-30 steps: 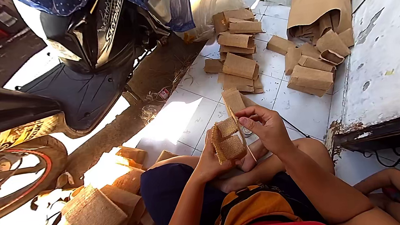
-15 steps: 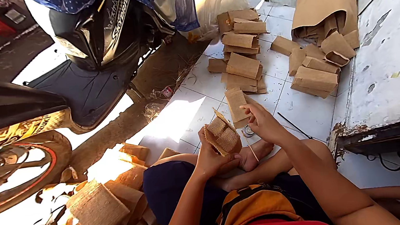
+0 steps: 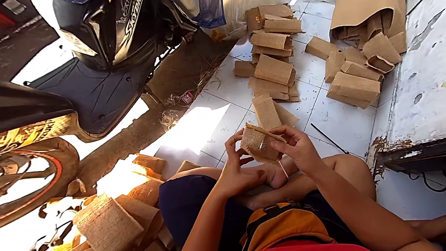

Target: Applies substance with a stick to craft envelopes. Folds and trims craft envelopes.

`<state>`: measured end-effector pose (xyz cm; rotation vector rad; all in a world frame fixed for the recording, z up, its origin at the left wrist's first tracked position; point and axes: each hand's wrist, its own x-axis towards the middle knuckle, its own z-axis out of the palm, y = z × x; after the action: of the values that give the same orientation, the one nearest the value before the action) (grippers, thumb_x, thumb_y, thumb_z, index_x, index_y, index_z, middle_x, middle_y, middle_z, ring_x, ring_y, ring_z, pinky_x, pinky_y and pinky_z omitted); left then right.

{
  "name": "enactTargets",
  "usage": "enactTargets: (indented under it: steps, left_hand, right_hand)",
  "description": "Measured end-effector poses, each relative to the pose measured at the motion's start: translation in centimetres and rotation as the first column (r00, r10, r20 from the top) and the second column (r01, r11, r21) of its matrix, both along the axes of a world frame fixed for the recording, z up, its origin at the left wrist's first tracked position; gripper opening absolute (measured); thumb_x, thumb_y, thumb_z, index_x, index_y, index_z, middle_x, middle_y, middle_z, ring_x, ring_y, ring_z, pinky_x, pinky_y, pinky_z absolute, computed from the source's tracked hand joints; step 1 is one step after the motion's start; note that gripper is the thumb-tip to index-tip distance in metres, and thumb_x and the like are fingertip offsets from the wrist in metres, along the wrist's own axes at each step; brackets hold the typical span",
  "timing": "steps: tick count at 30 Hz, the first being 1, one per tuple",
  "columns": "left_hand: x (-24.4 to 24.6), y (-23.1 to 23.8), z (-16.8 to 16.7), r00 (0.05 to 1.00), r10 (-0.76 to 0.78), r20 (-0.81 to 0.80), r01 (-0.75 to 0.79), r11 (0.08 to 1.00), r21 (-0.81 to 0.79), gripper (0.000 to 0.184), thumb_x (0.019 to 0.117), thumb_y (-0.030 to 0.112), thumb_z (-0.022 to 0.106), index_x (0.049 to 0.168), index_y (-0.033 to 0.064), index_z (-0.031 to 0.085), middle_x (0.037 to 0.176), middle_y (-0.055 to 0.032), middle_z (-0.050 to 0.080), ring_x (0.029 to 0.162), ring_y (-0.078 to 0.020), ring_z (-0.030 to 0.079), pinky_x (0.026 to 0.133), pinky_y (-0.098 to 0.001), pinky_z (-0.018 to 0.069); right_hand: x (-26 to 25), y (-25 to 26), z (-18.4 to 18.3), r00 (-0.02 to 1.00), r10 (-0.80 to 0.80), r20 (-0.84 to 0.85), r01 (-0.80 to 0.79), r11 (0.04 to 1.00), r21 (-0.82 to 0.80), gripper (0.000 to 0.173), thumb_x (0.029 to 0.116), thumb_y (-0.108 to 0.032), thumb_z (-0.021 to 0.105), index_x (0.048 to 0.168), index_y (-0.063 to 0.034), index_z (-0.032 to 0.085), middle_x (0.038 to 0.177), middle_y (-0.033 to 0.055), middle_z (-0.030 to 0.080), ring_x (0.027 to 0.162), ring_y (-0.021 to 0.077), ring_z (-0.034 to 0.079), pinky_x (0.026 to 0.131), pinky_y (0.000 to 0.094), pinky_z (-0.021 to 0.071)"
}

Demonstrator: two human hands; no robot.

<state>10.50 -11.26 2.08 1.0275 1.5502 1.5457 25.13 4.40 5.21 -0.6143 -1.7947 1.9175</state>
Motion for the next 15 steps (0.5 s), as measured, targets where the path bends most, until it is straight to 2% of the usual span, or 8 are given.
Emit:
enactTargets:
  steps: [1, 3, 5, 6, 8, 11, 13, 15]
  left_hand:
    - [-0.6, -0.3, 0.0, 0.990, -0.048, 0.135, 0.042, 0.998, 0.049, 0.087, 0.0730, 0.021, 0.080, 0.144, 0.0252, 0.030, 0.155, 0.0014, 0.038, 0.115, -0.0159, 0.065, 0.091, -0.0400, 0.0603]
    - [-1.7, -0.7, 0.7, 0.935, -0.100, 0.341, 0.066, 0.992, 0.111, 0.085, 0.0783, 0.045, 0.075, 0.148, 0.0267, 0.030, 0.152, 0.0005, 0.044, 0.111, -0.0218, 0.067, 0.088, -0.0460, 0.0605]
    - [-2.5, -0.8, 2.0, 0.912, -0.110, 0.396, 0.090, 0.993, 0.070, 0.082, 0.0855, 0.055, 0.065, 0.155, 0.0275, 0.031, 0.151, 0.0001, 0.047, 0.107, -0.0197, 0.068, 0.085, -0.0425, 0.0611]
    - [-2.8, -0.8, 2.6, 0.914, -0.115, 0.390, 0.110, 0.993, 0.036, 0.072, 0.0895, 0.054, 0.059, 0.153, 0.0278, 0.039, 0.150, 0.0015, 0.047, 0.106, -0.0174, 0.067, 0.084, -0.0399, 0.0609]
    - [-3.3, -0.6, 3.7, 0.924, -0.114, 0.364, 0.131, 0.991, -0.021, 0.057, 0.0914, 0.044, 0.061, 0.144, 0.0255, 0.052, 0.145, 0.0004, 0.053, 0.106, -0.0168, 0.068, 0.083, -0.0374, 0.0615]
    - [-3.5, -0.1, 5.8, 0.934, -0.072, 0.351, 0.116, 0.987, -0.107, 0.044, 0.0873, 0.020, 0.063, 0.131, 0.0211, 0.056, 0.133, -0.0031, 0.060, 0.098, -0.0179, 0.070, 0.080, -0.0367, 0.0624]
    - [-3.7, 0.2, 6.9, 0.940, -0.070, 0.333, 0.127, 0.980, -0.153, 0.037, 0.0874, 0.019, 0.060, 0.124, 0.0209, 0.057, 0.131, -0.0011, 0.059, 0.096, -0.0153, 0.070, 0.076, -0.0348, 0.0624]
    - [-4.1, 0.6, 7.3, 0.942, -0.088, 0.323, 0.156, 0.969, -0.190, 0.038, 0.0845, 0.021, 0.059, 0.123, 0.0222, 0.057, 0.131, -0.0006, 0.058, 0.097, -0.0148, 0.069, 0.075, -0.0353, 0.0618]
  right_hand:
    - [0.2, 0.2, 0.1, 1.000, -0.019, -0.022, 0.019, 1.000, 0.011, 0.026, 0.0921, -0.007, 0.070, 0.118, -0.0072, 0.069, 0.102, 0.0055, 0.071, 0.072, 0.0112, 0.066, 0.063, 0.0250, 0.0583]
    - [0.5, 0.5, 0.3, 0.998, -0.036, -0.050, 0.037, 0.999, 0.027, 0.024, 0.0911, -0.004, 0.070, 0.115, -0.0063, 0.070, 0.099, 0.0055, 0.071, 0.071, 0.0104, 0.066, 0.062, 0.0238, 0.0585]
    - [0.7, 0.3, 0.2, 0.997, -0.030, -0.071, 0.035, 0.997, 0.073, 0.024, 0.0896, -0.002, 0.071, 0.113, -0.0062, 0.070, 0.098, 0.0047, 0.071, 0.070, 0.0095, 0.066, 0.061, 0.0229, 0.0583]
    - [0.7, 0.2, 0.2, 0.996, -0.031, -0.080, 0.039, 0.994, 0.102, 0.024, 0.0889, -0.001, 0.071, 0.113, -0.0062, 0.070, 0.100, 0.0043, 0.071, 0.070, 0.0089, 0.065, 0.061, 0.0227, 0.0583]
    - [0.7, -0.2, 0.2, 0.994, -0.048, -0.094, 0.063, 0.983, 0.172, 0.026, 0.0880, 0.000, 0.072, 0.113, -0.0066, 0.071, 0.102, 0.0030, 0.071, 0.071, 0.0073, 0.066, 0.063, 0.0219, 0.0592]
    - [1.0, -0.4, 0.0, 0.991, -0.051, -0.121, 0.083, 0.958, 0.273, 0.027, 0.0893, -0.003, 0.073, 0.116, -0.0059, 0.071, 0.102, 0.0026, 0.072, 0.074, 0.0068, 0.066, 0.066, 0.0224, 0.0592]
    - [1.2, -0.5, -0.1, 0.989, -0.048, -0.143, 0.096, 0.932, 0.350, 0.027, 0.0889, -0.003, 0.073, 0.115, -0.0052, 0.070, 0.104, 0.0019, 0.072, 0.080, 0.0065, 0.068, 0.072, 0.0233, 0.0607]
    - [1.4, -0.6, -0.2, 0.985, -0.039, -0.168, 0.105, 0.906, 0.410, 0.027, 0.0886, -0.003, 0.072, 0.116, -0.0044, 0.070, 0.111, 0.0037, 0.072, 0.086, 0.0075, 0.070, 0.076, 0.0246, 0.0612]
